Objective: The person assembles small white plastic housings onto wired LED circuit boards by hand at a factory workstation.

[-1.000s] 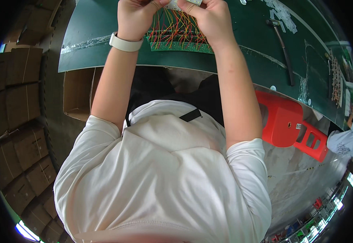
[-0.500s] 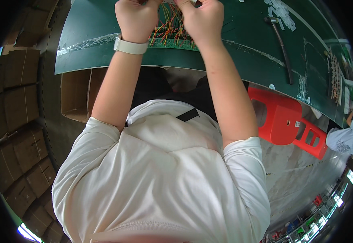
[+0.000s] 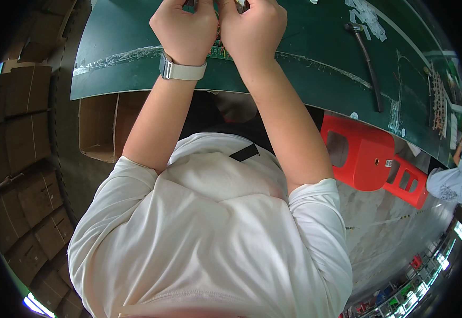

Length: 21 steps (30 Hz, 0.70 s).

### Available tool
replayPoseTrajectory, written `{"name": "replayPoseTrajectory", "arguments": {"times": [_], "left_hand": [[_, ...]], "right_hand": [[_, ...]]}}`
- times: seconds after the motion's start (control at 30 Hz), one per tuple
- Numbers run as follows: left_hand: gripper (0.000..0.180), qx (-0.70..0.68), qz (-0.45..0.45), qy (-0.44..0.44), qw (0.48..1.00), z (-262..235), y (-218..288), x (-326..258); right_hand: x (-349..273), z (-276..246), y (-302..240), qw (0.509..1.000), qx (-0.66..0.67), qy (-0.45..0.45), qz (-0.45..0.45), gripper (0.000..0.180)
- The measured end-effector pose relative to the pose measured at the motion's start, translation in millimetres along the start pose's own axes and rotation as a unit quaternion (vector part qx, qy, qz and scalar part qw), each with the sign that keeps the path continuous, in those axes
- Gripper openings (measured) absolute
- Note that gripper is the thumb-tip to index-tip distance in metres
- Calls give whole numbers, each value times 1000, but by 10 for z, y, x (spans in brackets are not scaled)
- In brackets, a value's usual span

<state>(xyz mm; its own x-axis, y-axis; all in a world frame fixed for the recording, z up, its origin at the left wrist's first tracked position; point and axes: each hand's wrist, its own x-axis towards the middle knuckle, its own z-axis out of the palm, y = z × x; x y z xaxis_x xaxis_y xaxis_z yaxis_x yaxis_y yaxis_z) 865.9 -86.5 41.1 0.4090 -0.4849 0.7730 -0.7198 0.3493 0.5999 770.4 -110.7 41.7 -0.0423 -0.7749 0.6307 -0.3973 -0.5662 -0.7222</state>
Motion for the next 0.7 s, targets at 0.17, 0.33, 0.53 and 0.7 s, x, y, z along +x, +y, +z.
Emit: {"name": "replayPoseTrajectory", "arguments": {"times": [0.17,0.33,0.53,0.7], "left_hand": [[34,-326,-342,-191,860,-134,-333,157],[33,-455,-410,-234,755,-133,-310,200],[26,-378,-379,-284,795,-121,-369,218],[15,-416,-411,-282,761,-138,-380,250]], "right_hand": [[162,-50,279,946,248,-124,168,11],[261,-159,303,932,233,-205,189,19],[289,-218,273,946,134,-250,159,18],[257,-220,248,945,162,-252,129,16]]}}
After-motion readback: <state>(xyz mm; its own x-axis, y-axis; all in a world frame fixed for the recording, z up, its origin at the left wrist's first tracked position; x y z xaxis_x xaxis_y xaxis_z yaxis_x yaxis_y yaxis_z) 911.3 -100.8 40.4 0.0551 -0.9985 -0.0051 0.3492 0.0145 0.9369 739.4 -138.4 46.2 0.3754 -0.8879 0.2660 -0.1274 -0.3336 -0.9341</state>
